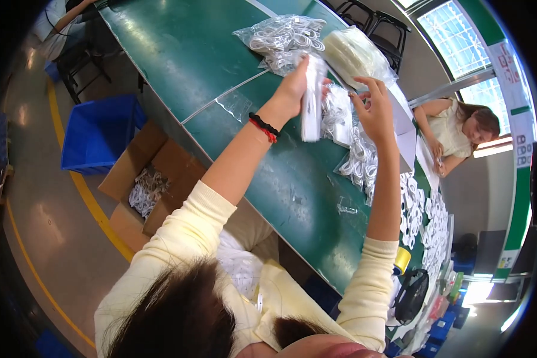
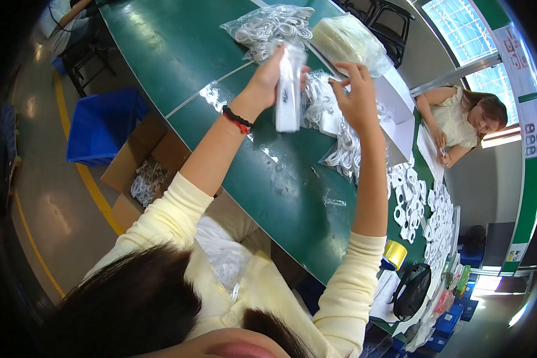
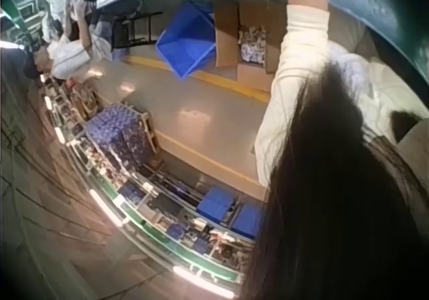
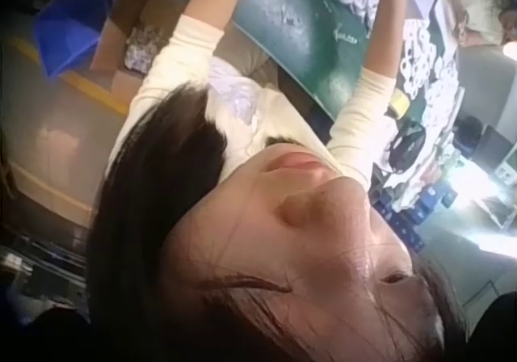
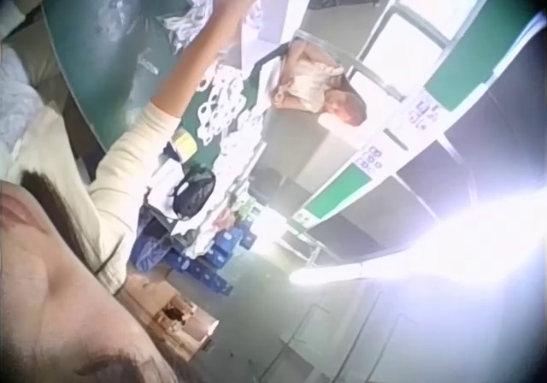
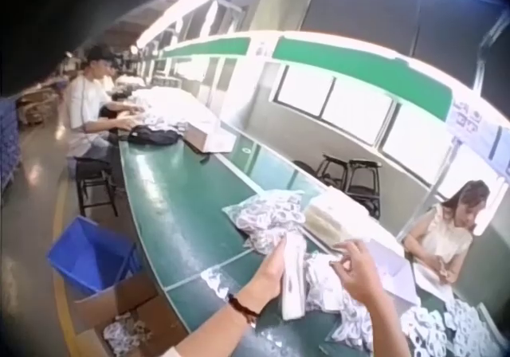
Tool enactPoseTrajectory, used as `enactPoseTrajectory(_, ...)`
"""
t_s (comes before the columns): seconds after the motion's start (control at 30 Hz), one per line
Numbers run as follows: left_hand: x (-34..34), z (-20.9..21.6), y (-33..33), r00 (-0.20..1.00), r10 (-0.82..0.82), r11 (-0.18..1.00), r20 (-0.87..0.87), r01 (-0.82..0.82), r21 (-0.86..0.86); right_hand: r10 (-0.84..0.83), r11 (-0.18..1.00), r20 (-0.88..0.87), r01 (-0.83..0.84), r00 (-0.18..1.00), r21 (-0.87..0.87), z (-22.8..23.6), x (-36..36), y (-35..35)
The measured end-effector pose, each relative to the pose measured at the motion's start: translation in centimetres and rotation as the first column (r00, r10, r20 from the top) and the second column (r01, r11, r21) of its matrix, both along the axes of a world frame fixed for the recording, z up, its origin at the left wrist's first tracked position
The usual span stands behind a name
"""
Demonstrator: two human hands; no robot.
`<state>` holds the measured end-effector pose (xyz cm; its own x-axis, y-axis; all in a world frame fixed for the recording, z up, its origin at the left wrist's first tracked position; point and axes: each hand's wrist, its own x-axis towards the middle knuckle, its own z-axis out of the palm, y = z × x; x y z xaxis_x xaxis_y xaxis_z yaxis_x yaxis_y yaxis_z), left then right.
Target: Manually placing small white components into plastic bags at a workstation.
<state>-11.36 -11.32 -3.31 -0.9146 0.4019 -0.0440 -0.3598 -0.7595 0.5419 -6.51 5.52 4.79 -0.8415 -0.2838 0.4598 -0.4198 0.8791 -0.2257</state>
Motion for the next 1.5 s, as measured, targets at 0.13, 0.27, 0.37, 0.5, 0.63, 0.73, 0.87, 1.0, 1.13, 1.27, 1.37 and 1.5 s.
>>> enactPoseTrajectory(0.13,1.6,0.8,0.3,0.979,-0.184,0.981,-0.093,0.177,-0.078,0.181,0.983,0.006,-0.181,0.983,-0.045,0.1,1.3,-3.9)
enactPoseTrajectory(0.27,2.2,1.2,0.9,0.984,-0.121,0.977,-0.132,0.095,-0.19,0.146,0.982,0.106,-0.131,0.984,-0.133,-0.6,1.4,-4.3)
enactPoseTrajectory(0.37,2.0,1.0,1.1,0.979,-0.168,0.966,-0.114,0.141,-0.217,0.115,0.987,0.171,-0.094,0.978,-0.127,-0.5,1.2,-3.5)
enactPoseTrajectory(0.5,2.0,0.8,1.1,0.96,-0.253,0.933,-0.122,0.209,-0.292,0.134,0.99,0.261,-0.141,0.956,0.009,0.1,1.2,-2.9)
enactPoseTrajectory(0.63,1.4,-0.1,1.0,0.934,-0.268,0.943,-0.238,0.203,-0.263,0.181,0.973,0.112,-0.195,0.977,0.126,0.8,1.0,-2.3)
enactPoseTrajectory(0.73,1.4,0.8,1.2,0.991,-0.064,0.983,-0.116,0.043,-0.177,0.148,0.983,-0.065,-0.154,0.987,-0.103,1.5,-0.4,-2.3)
enactPoseTrajectory(0.87,-0.1,0.4,-1.0,0.995,0.098,0.99,-0.026,-0.095,0.103,0.001,0.913,0.124,0.05,0.992,-0.405,-0.9,-4.8,-3.0)
enactPoseTrajectory(1.0,-0.8,-2.4,-6.7,0.985,-0.025,0.858,-0.173,0.11,0.502,0.287,0.944,0.14,-0.255,0.948,-0.212,-11.3,-11.7,-8.5)
enactPoseTrajectory(1.13,1.4,4.0,1.2,0.906,-0.207,0.715,-0.369,0.398,0.575,0.62,0.663,-0.466,-0.739,0.632,-0.119,-18.7,-24.2,8.2)
enactPoseTrajectory(1.27,1.2,1.6,-1.7,0.954,-0.141,0.865,-0.264,0.249,0.437,0.6,0.668,-0.386,-0.705,0.7,-0.239,-21.5,-23.8,-0.7)
enactPoseTrajectory(1.37,0.4,0.3,-2.4,0.952,-0.14,0.852,-0.272,0.255,0.457,0.569,0.713,-0.303,-0.643,0.764,-0.282,-22.8,-19.6,-2.9)
enactPoseTrajectory(1.5,1.0,1.8,-1.5,0.948,-0.18,0.845,-0.264,0.286,0.452,0.473,0.817,-0.191,-0.509,0.86,-0.269,-18.7,-18.0,-1.7)
